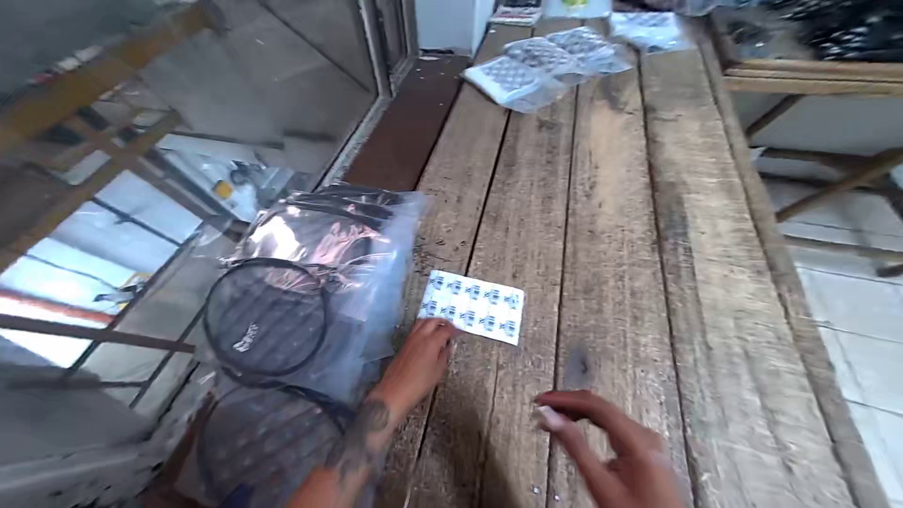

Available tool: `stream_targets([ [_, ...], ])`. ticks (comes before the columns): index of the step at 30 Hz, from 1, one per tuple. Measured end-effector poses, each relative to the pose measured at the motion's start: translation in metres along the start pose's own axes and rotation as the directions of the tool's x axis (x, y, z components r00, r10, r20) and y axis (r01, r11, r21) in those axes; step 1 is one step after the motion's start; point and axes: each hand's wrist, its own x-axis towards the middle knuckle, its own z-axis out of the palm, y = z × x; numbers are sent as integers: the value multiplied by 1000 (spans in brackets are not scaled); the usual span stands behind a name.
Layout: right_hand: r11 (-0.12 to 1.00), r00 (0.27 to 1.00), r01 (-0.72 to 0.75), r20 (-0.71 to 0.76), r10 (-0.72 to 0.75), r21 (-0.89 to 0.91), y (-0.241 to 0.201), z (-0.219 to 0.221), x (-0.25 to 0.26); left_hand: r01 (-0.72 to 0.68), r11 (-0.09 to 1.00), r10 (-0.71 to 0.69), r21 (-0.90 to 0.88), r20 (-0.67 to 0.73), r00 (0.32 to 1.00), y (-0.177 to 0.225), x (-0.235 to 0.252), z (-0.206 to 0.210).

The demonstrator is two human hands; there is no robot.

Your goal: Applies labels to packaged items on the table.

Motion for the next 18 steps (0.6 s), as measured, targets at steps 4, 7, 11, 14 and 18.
stream_targets([
  [4,923,952,134,307,-19,-361,30,40,-2,94,988,-85,126,-74,994,-11,111,-9],
  [7,877,989,35,143,39,-479,75,61,1,142,960,-168,243,89,982,-14,149,-24],
  [11,824,986,-145,-145,77,-547,127,76,49,98,954,-166,282,225,960,-10,176,-38],
  [14,810,961,-257,-226,158,-527,141,87,100,77,931,-181,356,269,946,0,194,-53],
  [18,830,940,-329,-241,242,-451,139,97,148,-22,893,-15,450,78,997,7,207,-79],
])
